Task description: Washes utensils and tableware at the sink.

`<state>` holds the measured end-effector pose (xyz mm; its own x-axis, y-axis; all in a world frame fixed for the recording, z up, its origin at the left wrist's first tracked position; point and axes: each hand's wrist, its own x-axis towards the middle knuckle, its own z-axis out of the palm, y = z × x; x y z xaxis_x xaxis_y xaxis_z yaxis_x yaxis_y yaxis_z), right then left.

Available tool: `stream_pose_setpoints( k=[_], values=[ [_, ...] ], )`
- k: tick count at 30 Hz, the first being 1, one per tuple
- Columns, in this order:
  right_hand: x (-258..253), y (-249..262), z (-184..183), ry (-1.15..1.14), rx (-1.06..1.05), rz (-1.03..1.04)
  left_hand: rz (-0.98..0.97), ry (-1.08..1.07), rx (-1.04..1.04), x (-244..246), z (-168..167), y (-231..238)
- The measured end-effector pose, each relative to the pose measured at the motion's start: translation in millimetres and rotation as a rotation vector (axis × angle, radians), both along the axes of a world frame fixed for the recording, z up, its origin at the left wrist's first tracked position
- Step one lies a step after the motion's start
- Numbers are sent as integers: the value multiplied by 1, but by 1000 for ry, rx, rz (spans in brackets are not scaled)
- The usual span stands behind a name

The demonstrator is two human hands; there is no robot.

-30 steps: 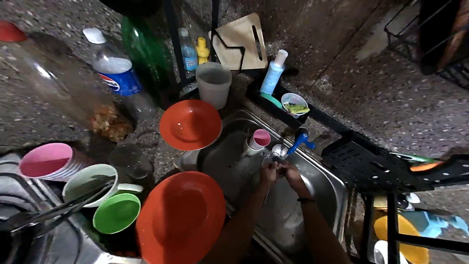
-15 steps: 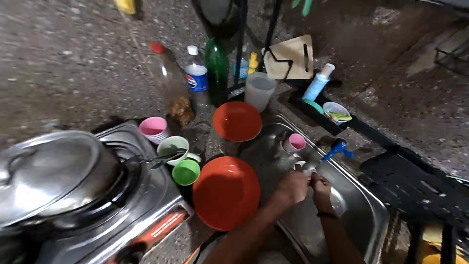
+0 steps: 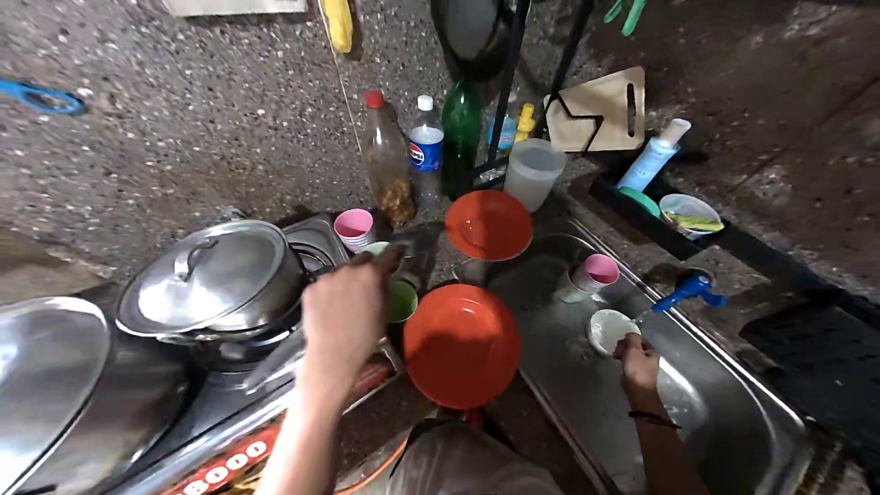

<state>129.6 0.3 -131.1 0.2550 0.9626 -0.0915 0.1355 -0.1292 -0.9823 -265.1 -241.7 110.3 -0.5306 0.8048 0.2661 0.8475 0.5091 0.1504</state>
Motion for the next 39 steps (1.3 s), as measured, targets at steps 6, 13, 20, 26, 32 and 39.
stream_pose_setpoints(
  k=[6, 13, 20, 26, 32, 39],
  values=[
    [1, 3, -1, 23, -26, -11, 130, 123, -198, -27, 4, -13],
    [5, 1, 2, 82, 8, 30, 113, 120, -347, -42, -2, 19],
    [13, 3, -2, 182, 10, 57, 142, 75, -441, -52, -14, 38],
    [11, 3, -3, 164, 25, 75, 163, 62, -500, -54, -19, 51],
    [13, 4, -4, 176, 14, 79, 131, 91, -474, -57, -24, 50],
    [25, -1, -3, 158, 99, -46, 89, 192, -297, -56, -29, 44]
  ],
)
